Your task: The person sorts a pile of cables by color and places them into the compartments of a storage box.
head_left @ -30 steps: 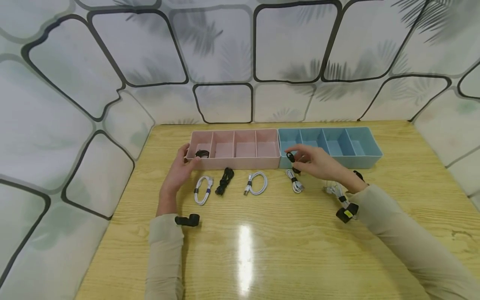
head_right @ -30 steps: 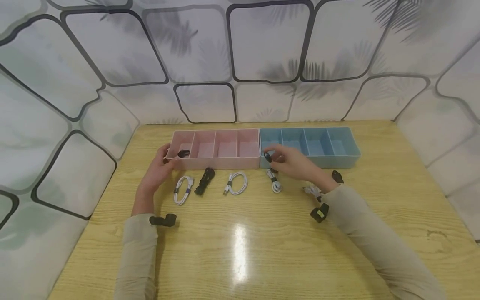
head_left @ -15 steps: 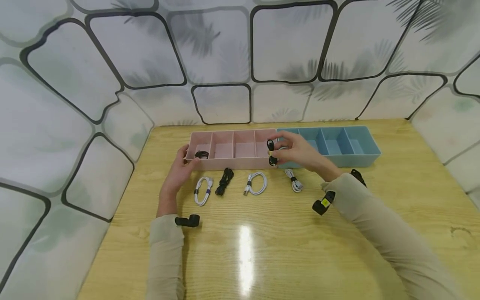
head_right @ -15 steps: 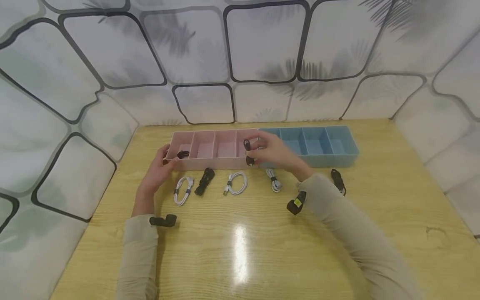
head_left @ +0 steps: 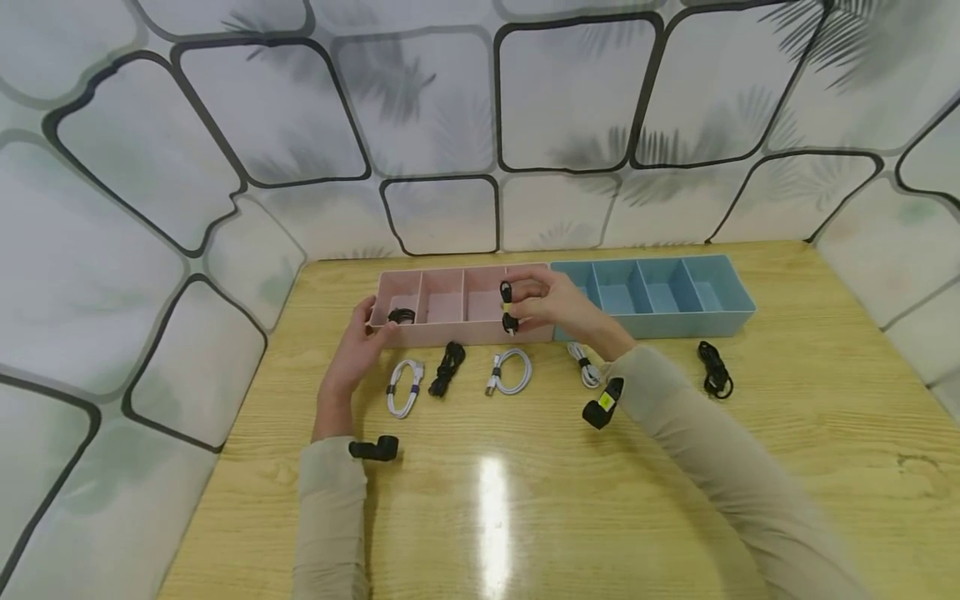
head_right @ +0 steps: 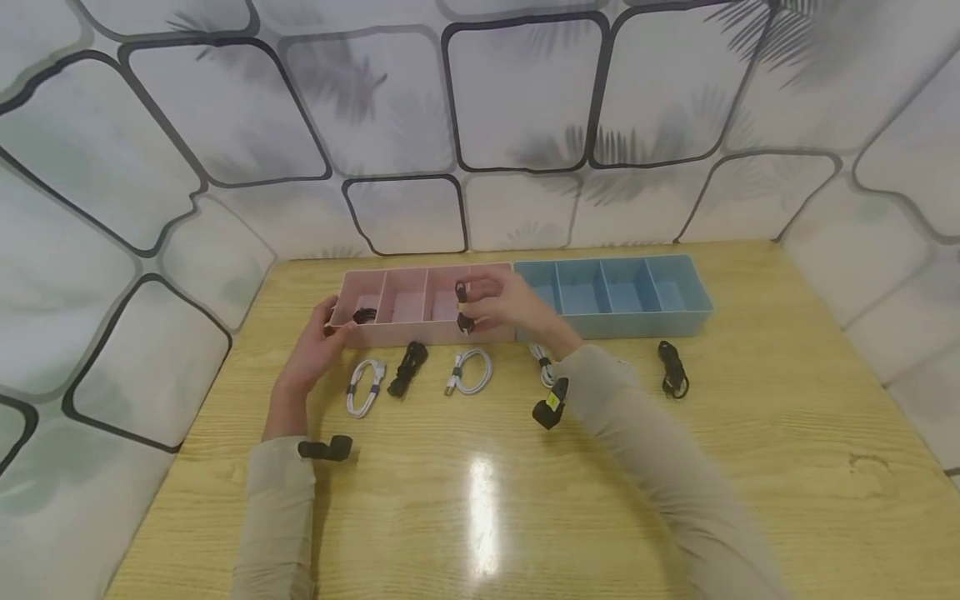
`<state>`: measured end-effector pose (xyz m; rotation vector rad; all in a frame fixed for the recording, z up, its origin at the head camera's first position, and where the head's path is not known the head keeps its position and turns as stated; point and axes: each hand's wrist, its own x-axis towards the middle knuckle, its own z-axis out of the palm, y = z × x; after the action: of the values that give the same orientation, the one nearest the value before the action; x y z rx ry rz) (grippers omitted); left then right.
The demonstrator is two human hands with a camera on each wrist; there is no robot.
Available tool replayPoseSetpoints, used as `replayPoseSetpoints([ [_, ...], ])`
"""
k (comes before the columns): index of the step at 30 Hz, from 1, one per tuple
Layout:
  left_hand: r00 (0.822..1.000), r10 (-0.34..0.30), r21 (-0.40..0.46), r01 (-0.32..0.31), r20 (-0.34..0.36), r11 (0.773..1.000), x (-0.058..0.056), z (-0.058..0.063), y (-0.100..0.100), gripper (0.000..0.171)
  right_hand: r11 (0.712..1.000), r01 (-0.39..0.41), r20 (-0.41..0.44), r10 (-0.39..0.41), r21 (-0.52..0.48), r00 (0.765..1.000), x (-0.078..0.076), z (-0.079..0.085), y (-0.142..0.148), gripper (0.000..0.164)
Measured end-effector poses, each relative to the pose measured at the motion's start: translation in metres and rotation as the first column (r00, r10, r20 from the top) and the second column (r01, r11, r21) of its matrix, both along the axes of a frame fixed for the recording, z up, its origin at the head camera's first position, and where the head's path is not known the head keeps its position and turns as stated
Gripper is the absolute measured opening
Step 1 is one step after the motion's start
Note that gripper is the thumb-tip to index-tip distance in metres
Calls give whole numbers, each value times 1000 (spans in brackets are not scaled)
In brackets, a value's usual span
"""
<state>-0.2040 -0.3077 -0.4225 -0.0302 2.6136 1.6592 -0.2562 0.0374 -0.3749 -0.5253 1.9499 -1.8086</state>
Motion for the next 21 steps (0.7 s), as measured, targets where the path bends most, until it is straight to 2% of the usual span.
replayPoseSetpoints([
  [7, 1000, -15, 15, 15, -10, 1000, 0, -1, 2, 71, 998, 52, 28, -51, -30, 998, -5, -4, -16, 58],
  [13, 1000, -2, 35, 3, -16, 999, 0, -3, 0, 70, 995, 93, 71, -90, -44, 993, -12, -12, -33, 55],
  [21, 1000, 8, 7, -8, 0, 1000, 0, -1, 1, 69, 987, 151, 119, -145, -45, 982, -16, -15, -56, 53],
])
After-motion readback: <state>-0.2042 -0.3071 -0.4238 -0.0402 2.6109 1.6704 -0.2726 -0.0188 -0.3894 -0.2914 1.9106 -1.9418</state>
